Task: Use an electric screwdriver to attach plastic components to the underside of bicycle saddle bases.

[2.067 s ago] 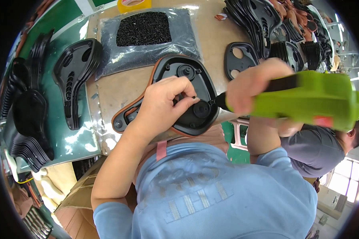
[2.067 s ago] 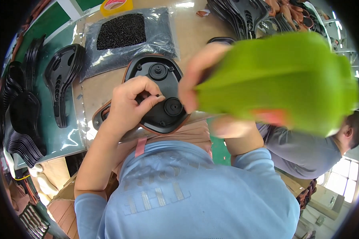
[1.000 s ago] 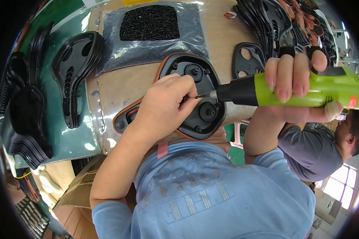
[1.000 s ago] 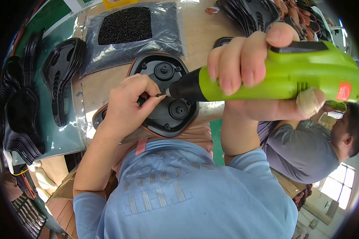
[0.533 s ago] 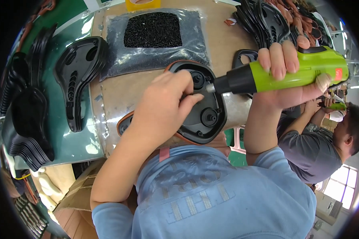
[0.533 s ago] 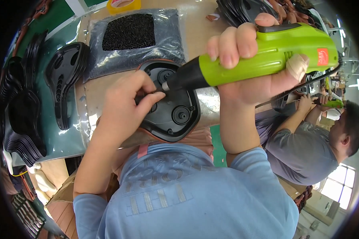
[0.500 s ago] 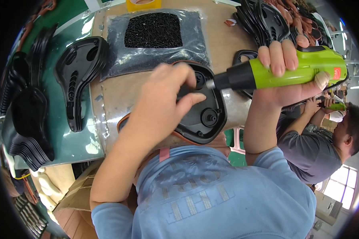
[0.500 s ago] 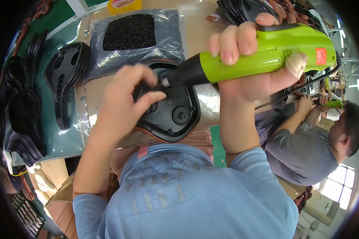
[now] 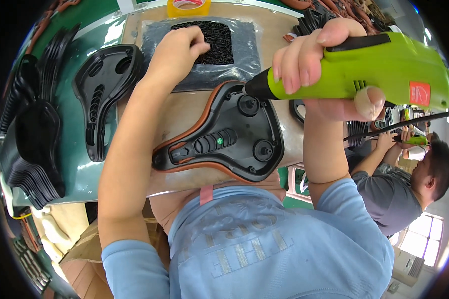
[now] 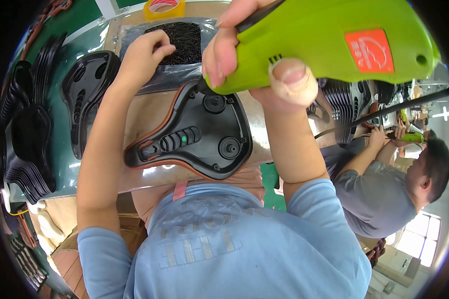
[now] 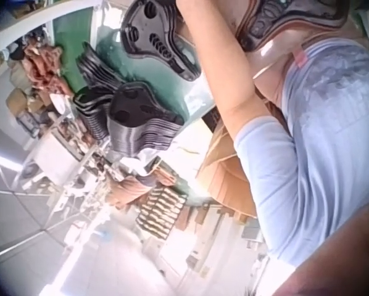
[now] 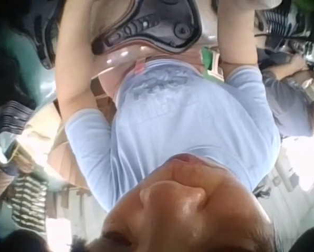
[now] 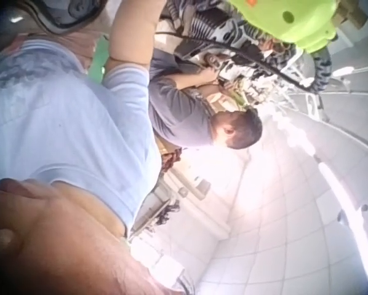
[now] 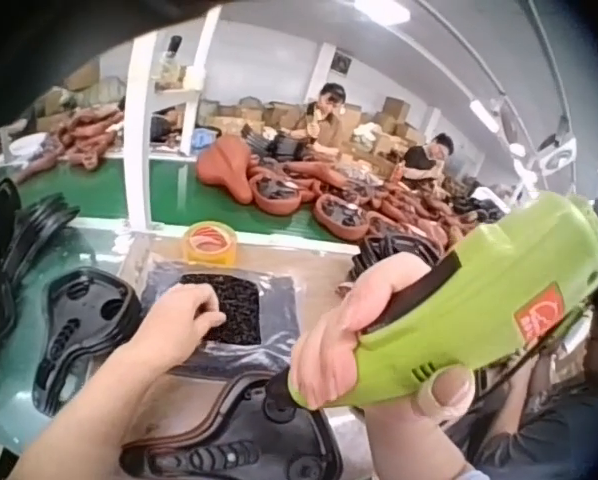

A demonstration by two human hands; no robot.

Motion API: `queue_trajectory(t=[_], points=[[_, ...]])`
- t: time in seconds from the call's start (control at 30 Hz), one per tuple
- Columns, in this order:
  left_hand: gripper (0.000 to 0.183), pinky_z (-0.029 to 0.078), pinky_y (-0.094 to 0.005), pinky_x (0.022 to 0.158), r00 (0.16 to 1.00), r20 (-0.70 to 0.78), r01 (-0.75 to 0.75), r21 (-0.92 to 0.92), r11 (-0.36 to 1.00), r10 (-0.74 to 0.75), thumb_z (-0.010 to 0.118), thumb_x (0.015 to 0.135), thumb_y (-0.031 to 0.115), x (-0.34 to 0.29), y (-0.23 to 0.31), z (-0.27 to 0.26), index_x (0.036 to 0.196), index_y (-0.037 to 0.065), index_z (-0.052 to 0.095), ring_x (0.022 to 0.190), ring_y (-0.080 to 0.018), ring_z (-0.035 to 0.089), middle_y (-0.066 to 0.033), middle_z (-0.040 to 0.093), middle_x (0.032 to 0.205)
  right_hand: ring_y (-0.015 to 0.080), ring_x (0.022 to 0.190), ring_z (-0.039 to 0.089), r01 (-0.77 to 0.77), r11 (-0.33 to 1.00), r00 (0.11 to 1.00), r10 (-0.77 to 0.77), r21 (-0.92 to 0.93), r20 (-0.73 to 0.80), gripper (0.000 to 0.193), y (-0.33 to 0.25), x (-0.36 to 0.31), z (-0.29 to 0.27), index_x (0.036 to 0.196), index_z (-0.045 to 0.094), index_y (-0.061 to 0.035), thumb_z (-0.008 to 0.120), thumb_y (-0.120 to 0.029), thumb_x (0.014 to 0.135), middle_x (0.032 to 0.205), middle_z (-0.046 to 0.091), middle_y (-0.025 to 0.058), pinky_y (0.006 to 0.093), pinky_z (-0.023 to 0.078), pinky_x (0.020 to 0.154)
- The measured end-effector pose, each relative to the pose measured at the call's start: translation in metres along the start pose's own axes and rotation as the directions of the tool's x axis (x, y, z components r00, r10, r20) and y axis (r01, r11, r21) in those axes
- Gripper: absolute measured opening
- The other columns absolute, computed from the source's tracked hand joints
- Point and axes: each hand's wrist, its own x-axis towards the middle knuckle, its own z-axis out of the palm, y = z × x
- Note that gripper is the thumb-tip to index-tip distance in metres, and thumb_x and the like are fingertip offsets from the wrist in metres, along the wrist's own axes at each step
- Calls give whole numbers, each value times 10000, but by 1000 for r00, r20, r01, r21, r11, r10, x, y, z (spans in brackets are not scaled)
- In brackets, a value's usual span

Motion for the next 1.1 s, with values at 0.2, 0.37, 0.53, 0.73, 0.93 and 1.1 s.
queue_trajectory(t=[0.2,0.37,0.53,0.73,0.93,1.1], points=[[112,420,-241,577,928,342,372,-808,457,-151,563,847,127,-68,68,-19,788,39,527,629,-79,473,10,501,693,219,670,561,-107,991,981,92,83,174,680,11,3,-4,1116,412,18,682,-478,737,778,555,93,351,457,589],[170,400,-371,619,843,496,230,-683,693,209,567,823,121,-108,89,-5,789,4,448,666,-299,513,-139,488,705,206,631,549,-179,972,972,151,151,178,682,24,18,0,1057,420,19,719,-481,703,753,544,91,327,453,560],[166,394,-317,602,860,453,183,-701,689,233,588,808,84,-107,82,1,763,14,445,637,-216,479,-88,487,688,223,537,549,-427,874,861,471,230,-192,589,29,32,22,958,444,57,723,-403,718,654,531,117,320,455,499],[160,442,-319,575,848,486,298,-768,567,212,619,766,57,-110,79,4,738,-5,474,610,-225,553,-127,575,723,222,549,550,-425,806,824,533,411,-194,615,45,34,19,947,449,68,803,-333,644,651,526,130,307,450,483],[139,457,-249,586,843,535,494,-811,315,56,619,798,34,-115,72,13,751,18,490,659,-98,557,-56,603,758,191,549,509,-427,894,892,441,134,-98,589,42,28,14,974,406,20,631,-471,739,656,497,80,305,424,516],[90,467,-223,613,863,501,487,-860,-153,-68,596,847,61,-111,72,5,825,51,509,688,-76,550,-35,595,826,122,593,484,-67,987,985,88,148,-146,606,-14,24,9,1084,433,-12,568,-502,755,705,484,-4,283,373,571]])
